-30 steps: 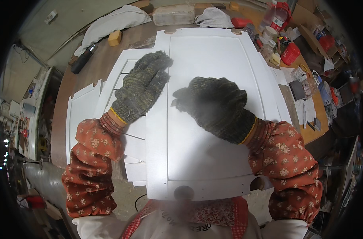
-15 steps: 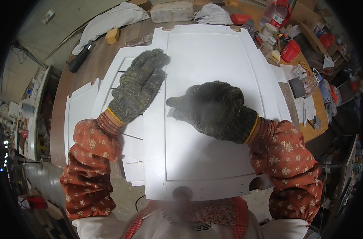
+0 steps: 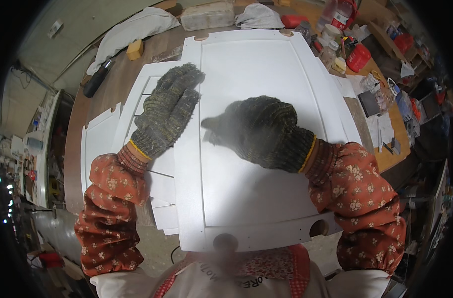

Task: The person sands the edges and surfaces of white furniture panels using a sanding block and wipes them with a cloth.

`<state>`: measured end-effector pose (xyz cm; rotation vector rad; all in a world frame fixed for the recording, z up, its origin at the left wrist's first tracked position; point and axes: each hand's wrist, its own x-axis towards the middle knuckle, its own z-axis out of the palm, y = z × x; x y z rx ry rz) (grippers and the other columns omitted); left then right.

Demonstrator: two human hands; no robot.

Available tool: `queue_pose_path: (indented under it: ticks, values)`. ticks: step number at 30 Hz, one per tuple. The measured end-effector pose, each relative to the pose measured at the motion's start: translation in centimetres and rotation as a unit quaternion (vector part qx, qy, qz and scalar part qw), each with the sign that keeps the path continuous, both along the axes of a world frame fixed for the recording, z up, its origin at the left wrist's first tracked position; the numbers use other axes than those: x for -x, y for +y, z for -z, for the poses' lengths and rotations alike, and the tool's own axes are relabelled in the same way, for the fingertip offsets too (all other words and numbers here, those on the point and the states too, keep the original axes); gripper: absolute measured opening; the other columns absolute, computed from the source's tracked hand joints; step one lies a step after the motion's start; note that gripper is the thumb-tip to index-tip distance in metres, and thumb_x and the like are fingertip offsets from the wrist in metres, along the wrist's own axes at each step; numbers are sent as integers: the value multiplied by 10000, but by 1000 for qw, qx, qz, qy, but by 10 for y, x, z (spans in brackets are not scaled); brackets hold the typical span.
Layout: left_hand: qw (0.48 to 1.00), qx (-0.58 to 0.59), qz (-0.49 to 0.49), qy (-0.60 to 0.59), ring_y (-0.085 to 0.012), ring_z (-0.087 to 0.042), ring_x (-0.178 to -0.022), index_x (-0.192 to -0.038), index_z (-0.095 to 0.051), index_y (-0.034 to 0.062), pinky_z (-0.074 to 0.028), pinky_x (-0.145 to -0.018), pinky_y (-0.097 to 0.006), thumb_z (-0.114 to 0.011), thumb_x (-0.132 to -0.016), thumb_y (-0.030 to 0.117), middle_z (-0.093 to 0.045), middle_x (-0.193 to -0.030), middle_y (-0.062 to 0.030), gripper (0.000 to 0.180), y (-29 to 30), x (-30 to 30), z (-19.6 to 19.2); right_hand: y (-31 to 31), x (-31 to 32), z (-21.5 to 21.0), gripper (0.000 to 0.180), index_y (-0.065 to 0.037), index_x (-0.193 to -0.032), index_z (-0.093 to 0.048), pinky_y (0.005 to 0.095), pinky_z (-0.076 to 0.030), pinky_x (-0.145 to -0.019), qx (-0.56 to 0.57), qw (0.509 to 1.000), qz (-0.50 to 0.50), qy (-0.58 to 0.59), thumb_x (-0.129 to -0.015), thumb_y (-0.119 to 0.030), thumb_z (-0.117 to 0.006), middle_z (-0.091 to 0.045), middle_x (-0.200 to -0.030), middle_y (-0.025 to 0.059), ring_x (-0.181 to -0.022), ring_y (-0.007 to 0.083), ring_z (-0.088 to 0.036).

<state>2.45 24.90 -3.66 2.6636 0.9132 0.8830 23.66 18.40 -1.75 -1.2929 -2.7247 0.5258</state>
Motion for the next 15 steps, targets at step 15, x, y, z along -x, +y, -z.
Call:
queue_pose_path:
  ticks: [15]
  values:
    - [1000,5,-10,8,-293,-458,-1307,-1323,-561,57,-326,-1121,-411,-489,-999,158,-525,-1380,-144,347,0,3,0,2,5,10,235,-70,-974,-639,426,-496,-562,-133,989,38,-58,-967,-274,-524,-615,-743,103,-625,262,-599]
